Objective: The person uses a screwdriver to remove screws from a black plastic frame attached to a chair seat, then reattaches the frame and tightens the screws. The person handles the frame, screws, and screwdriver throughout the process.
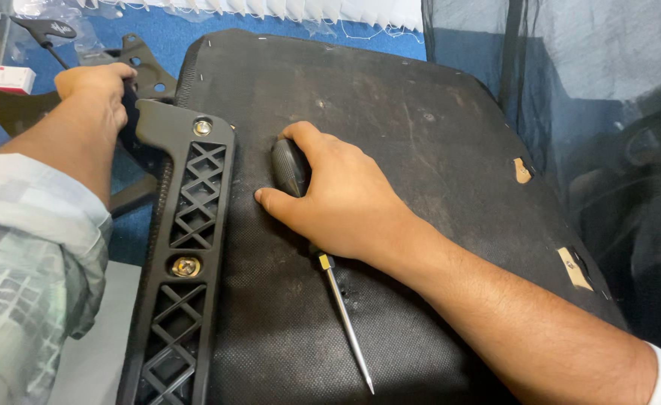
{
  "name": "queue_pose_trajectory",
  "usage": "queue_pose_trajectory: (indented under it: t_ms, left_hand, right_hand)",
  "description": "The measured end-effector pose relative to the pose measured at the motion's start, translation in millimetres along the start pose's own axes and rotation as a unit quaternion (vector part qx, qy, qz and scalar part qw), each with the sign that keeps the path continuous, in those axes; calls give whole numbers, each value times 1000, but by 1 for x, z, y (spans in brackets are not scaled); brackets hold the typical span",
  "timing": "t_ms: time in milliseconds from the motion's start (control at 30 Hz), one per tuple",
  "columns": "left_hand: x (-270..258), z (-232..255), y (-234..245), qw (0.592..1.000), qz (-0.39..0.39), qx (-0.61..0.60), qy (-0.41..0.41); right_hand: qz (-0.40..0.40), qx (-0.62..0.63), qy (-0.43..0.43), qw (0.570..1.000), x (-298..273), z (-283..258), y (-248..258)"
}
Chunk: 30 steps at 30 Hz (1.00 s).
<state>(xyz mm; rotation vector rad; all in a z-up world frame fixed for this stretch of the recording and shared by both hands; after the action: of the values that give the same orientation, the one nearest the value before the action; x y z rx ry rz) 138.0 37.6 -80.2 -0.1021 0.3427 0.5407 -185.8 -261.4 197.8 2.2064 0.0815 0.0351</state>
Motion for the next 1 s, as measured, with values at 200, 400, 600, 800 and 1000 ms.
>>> queue_pose_trajectory:
  t_ms: [200,400,600,800,1000]
  left_hand:
    - [-34,24,-5,990,-30,122,-64]
    - [-70,39,-14,942,-98,220,-236]
    - [-101,69,-21,912,-186,222,-291]
    - [-135,97,-15,889,-200,262,-318]
    - [-151,118,-8,906,-276,177,-267]
  right_hand:
    - [-18,12,-7,1000,1,-6,-5]
    - [-22,12,-4,1000,-1,-8,-10]
    - [33,3,86,996,-1,-14,-6]
    - [39,25,88,995,2,-14,-2]
    - [6,41,-12,999,-10,-2,0]
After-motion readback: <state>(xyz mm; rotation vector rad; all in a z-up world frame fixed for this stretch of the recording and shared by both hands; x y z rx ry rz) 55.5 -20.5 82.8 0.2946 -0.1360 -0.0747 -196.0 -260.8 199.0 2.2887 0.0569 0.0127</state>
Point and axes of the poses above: each hand's wrist, its own x-axis towards the middle knuckle, its own y-axis out of the back of the hand, z = x × y, the point moved 8 cm from there along x, towards the middle knuckle, and after that the axes turned 2 degrees about x, right-handed, at the moved point
